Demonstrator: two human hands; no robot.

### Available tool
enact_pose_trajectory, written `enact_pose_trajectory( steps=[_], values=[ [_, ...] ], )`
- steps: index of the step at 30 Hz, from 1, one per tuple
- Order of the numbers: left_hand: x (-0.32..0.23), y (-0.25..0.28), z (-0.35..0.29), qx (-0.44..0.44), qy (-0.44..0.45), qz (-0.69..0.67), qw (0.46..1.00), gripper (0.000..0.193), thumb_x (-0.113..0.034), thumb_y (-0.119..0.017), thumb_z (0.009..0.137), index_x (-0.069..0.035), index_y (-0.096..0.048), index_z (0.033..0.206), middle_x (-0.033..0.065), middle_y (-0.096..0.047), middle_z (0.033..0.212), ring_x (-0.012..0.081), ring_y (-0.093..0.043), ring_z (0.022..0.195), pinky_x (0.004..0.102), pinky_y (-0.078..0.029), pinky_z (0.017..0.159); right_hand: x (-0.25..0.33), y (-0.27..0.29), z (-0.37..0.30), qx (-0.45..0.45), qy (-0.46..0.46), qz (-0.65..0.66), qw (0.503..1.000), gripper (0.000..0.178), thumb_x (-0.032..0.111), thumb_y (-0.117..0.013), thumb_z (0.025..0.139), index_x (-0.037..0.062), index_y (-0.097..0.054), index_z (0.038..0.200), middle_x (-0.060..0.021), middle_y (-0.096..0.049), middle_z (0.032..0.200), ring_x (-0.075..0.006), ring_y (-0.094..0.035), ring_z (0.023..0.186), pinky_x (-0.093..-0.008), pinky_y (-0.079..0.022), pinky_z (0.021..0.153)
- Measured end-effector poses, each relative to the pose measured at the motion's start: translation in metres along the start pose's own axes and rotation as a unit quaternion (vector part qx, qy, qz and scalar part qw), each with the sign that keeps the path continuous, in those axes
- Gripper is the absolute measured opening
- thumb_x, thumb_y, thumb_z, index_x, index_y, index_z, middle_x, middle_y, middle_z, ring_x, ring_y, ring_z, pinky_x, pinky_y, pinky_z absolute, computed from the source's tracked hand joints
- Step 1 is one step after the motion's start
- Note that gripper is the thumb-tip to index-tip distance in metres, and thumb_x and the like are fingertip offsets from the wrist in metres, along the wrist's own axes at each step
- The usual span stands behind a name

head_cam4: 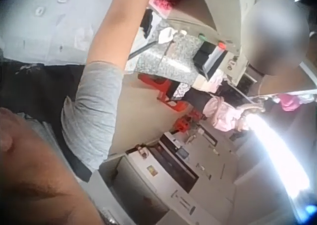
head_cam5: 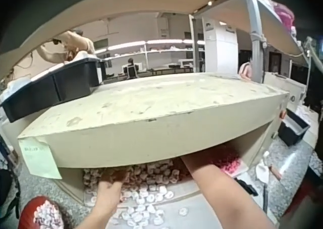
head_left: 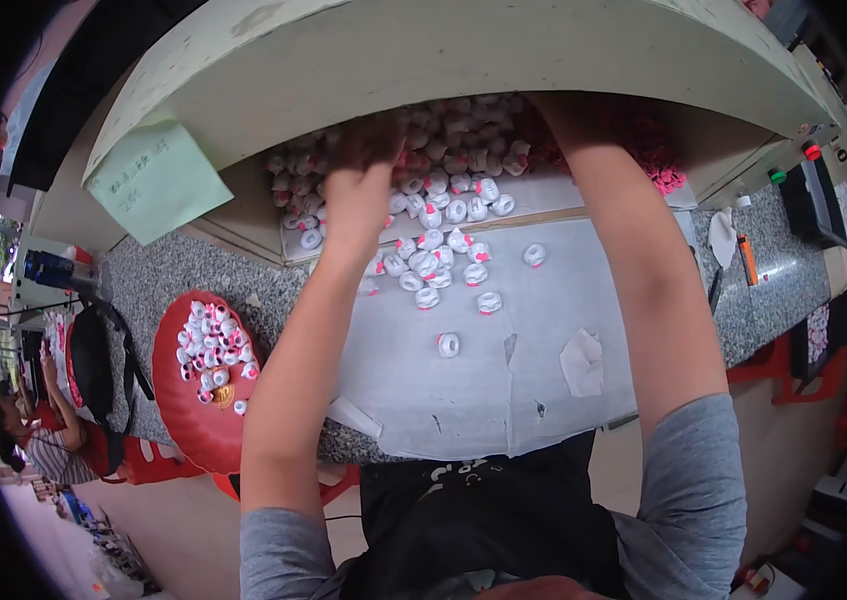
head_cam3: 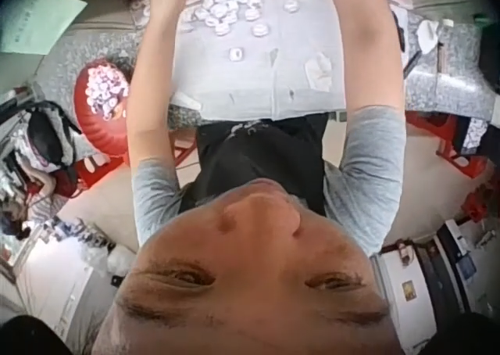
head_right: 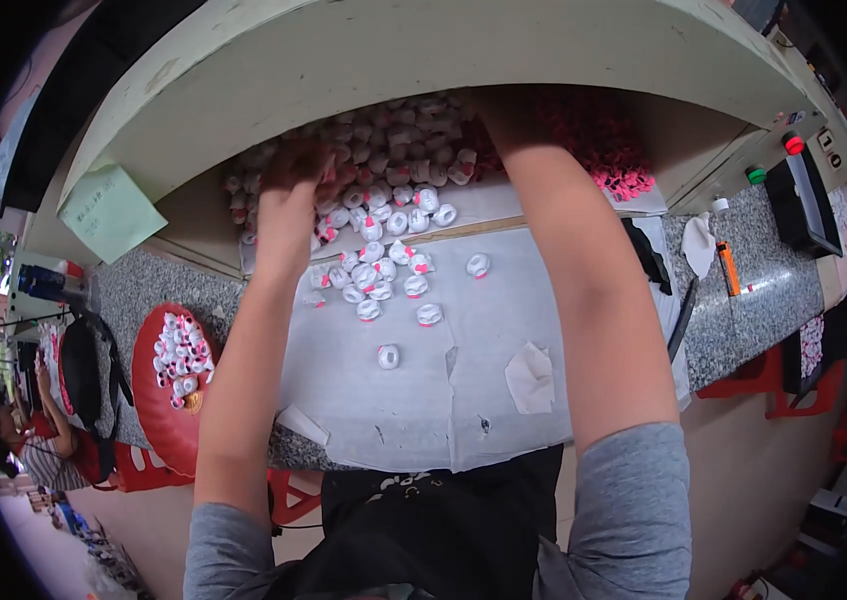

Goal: Apply glue or liquid solution to small plastic toy components for assembly.

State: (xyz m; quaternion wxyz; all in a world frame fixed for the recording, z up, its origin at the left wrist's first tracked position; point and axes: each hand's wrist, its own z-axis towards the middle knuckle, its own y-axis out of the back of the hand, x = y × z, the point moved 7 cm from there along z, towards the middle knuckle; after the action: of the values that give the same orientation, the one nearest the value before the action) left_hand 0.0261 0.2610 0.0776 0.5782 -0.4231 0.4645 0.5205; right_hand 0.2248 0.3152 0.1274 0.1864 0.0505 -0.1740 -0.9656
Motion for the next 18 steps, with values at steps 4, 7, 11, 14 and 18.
enact_pose_trajectory(
  steps=[4,7,11,14,18],
  values=[
    [0.035,0.012,-0.044,0.003,0.202,-0.252,0.946,0.022,-0.013,-0.040,0.082,-0.002,-0.043,0.100,0.0077,-0.051,0.078,0.0161,-0.051,0.068,0.0250,-0.042,0.061,-0.002,-0.003,0.002,-0.040,-0.052,0.043,0.997,0.025,0.021,-0.053,0.072,0.0036,-0.055,0.090,-0.0116,-0.055,0.084,-0.0261,-0.053,0.077,-0.0353,-0.043,0.067],
    [0.052,0.002,-0.052,0.020,0.259,-0.356,0.898,0.024,-0.011,-0.038,0.082,-0.002,-0.041,0.104,0.0060,-0.048,0.072,0.0139,-0.046,0.060,0.0238,-0.039,0.057,-0.013,-0.005,-0.008,-0.066,-0.074,0.080,0.992,0.025,0.023,-0.052,0.073,0.0047,-0.055,0.090,-0.0110,-0.055,0.085,-0.0249,-0.053,0.078,-0.0352,-0.043,0.068],
    [0.049,-0.016,-0.053,0.095,0.241,-0.330,0.908,0.029,-0.021,-0.040,0.083,-0.003,-0.040,0.106,0.0032,-0.044,0.064,0.0079,-0.034,0.046,0.0205,-0.028,0.043,0.026,0.006,-0.043,0.016,-0.040,0.059,0.997,0.022,0.015,-0.057,0.069,0.0070,-0.055,0.090,-0.0120,-0.055,0.087,-0.0269,-0.053,0.075,-0.0349,-0.042,0.068],
    [0.038,-0.030,-0.062,0.054,0.275,-0.274,0.920,0.032,-0.029,-0.042,0.083,-0.005,-0.041,0.103,0.0046,-0.047,0.066,0.0057,-0.029,0.039,0.0196,-0.023,0.038,0.068,0.044,-0.066,0.245,-0.232,0.338,0.878,0.022,0.013,-0.063,0.066,0.0022,-0.055,0.084,-0.0092,-0.057,0.085,-0.0219,-0.056,0.076,-0.0283,-0.044,0.066],
    [0.050,-0.052,-0.077,0.138,0.348,-0.433,0.820,0.027,-0.026,-0.043,0.083,-0.006,-0.043,0.102,0.0071,-0.052,0.075,0.0055,-0.029,0.038,0.0187,-0.022,0.037,0.101,0.067,-0.073,0.259,-0.148,0.447,0.843,0.022,0.011,-0.063,0.067,0.0027,-0.056,0.085,-0.0079,-0.057,0.086,-0.0176,-0.056,0.077,-0.0261,-0.043,0.066]
  ],
)
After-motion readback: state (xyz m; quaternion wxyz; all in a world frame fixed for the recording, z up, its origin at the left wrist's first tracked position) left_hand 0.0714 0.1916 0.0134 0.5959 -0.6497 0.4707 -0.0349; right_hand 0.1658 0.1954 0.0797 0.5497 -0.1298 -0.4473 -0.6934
